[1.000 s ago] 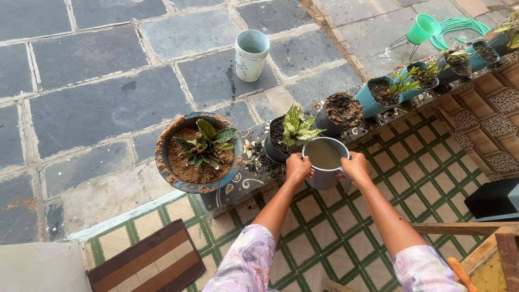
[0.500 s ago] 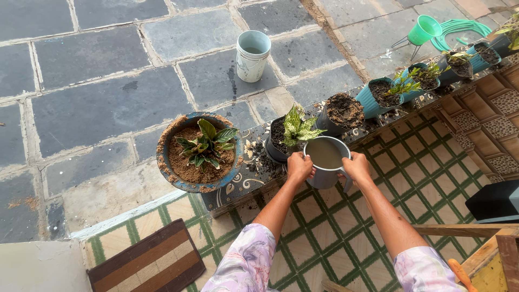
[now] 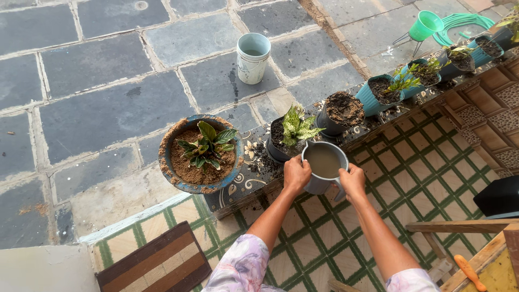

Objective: The person tends to potted plants on a tiled balcony. They adjust soil around a variegated plant, water it with a metal watering can, remove a dead leaf from another plant, and loosen the soil with a small hand trowel.

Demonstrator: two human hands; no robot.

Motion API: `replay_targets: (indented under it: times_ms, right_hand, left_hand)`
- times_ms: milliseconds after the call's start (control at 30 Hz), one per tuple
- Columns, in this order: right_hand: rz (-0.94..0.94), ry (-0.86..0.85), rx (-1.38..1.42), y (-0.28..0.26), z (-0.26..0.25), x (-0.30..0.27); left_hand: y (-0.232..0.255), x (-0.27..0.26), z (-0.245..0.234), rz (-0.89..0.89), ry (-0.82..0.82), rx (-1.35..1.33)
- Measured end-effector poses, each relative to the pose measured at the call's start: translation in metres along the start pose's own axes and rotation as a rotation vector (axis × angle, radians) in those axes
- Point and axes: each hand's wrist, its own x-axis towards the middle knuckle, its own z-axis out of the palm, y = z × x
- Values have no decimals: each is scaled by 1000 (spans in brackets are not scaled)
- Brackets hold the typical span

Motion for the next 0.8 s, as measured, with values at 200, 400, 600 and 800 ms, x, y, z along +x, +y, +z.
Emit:
replay_targets:
  times_ms: [200, 400, 600, 800]
  right_hand:
    - [7, 38, 202, 8, 35, -57]
    - [-17, 68, 222, -3, 72, -100]
    - [-79, 157, 23, -25, 109, -131]
    - [-238, 161, 180, -40, 144, -138]
  left_hand:
    - [-19, -23, -29, 50, 80, 99]
    - [-15, -59, -67, -10, 179, 152]
    - [-13, -81, -80, -94, 281, 248]
    - [-8, -69, -102, -104, 386, 300]
